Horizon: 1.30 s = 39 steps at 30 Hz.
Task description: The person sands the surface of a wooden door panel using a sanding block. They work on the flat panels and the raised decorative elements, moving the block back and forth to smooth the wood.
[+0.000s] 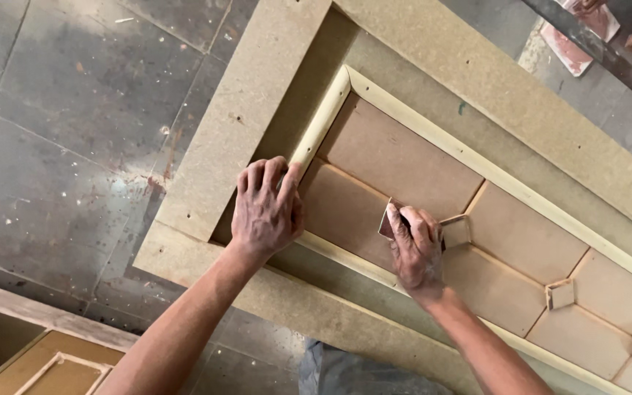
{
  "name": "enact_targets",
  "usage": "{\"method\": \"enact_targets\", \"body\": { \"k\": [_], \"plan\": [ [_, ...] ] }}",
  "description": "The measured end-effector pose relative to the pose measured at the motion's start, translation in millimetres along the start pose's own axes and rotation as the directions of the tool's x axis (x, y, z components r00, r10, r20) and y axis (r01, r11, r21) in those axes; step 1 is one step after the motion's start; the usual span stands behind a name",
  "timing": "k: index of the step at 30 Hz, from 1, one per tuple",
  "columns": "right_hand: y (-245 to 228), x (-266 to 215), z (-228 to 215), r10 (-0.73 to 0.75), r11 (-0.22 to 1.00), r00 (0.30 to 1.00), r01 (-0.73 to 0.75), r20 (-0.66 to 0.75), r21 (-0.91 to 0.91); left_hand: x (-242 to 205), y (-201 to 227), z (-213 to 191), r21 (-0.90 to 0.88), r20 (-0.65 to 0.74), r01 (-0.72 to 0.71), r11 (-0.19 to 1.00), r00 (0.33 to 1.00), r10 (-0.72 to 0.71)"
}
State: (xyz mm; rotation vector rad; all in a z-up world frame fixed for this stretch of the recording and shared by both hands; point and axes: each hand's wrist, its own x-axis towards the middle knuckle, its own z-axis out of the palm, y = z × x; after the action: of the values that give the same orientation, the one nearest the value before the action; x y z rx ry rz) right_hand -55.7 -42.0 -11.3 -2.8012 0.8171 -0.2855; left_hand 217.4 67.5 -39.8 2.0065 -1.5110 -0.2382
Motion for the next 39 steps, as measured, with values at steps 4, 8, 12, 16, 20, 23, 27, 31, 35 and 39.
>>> {"method": "enact_targets", "body": {
  "k": [4,8,12,16,20,23,27,31,35,39],
  "plan": [
    [-32.3,44.3,18.0,-0.022,1.0,0.997,0.021,-0.07,-0.009,-1.1,1.7,1.2,-0.005,-0.015,0.001,1.0,1.0,-0.001],
    [-66.8,89.8,57.4,-0.037,0.996,0.997,0.042,-0.067,0.079,-3.6,1.8,0.5,0.083,-0.11,0.009,0.996,0.994,0.0],
    [-60.5,82.8,44.3,-0.057,0.996,0.997,0.061,-0.057,0.069,-5.3,3.6,6.7,0.116,-0.168,0.047,0.992,0.985,-0.027],
    [-48.6,59.4,13.3,0.033,0.996,0.999,-0.031,-0.021,0.082,-9.2,-2.7,6.6,0.124,-0.128,0.036,0.992,0.992,-0.02],
    [-50.1,64.4,22.7,0.11,0.993,0.994,-0.109,-0.025,0.049,-3.7,0.1,10.2,0.078,-0.16,-0.01,0.997,0.987,0.023],
    [-64.6,79.7,52.7,0.028,0.995,0.999,-0.024,-0.037,0.1,-8.6,0.3,5.9,0.052,-0.14,0.009,0.999,0.99,-0.001],
    [-69.4,87.8,52.7,0.018,1.0,1.0,-0.018,-0.001,0.015,-9.8,2.1,3.5,0.063,-0.117,0.049,0.997,0.992,-0.041],
    [-58.3,79.9,9.5,0.05,0.995,0.999,-0.05,-0.001,0.089,-6.5,0.7,3.9,0.05,-0.124,0.026,0.998,0.992,-0.02],
    [-70.0,88.5,22.7,0.056,0.993,0.998,-0.055,-0.013,0.106,-9.2,0.8,4.7,0.047,-0.125,-0.038,0.998,0.991,0.043],
    [-73.8,93.8,57.0,0.071,0.995,0.997,-0.069,-0.019,0.073,-6.2,2.4,2.4,0.03,-0.142,0.008,1.0,0.99,-0.003]
  ]
}}
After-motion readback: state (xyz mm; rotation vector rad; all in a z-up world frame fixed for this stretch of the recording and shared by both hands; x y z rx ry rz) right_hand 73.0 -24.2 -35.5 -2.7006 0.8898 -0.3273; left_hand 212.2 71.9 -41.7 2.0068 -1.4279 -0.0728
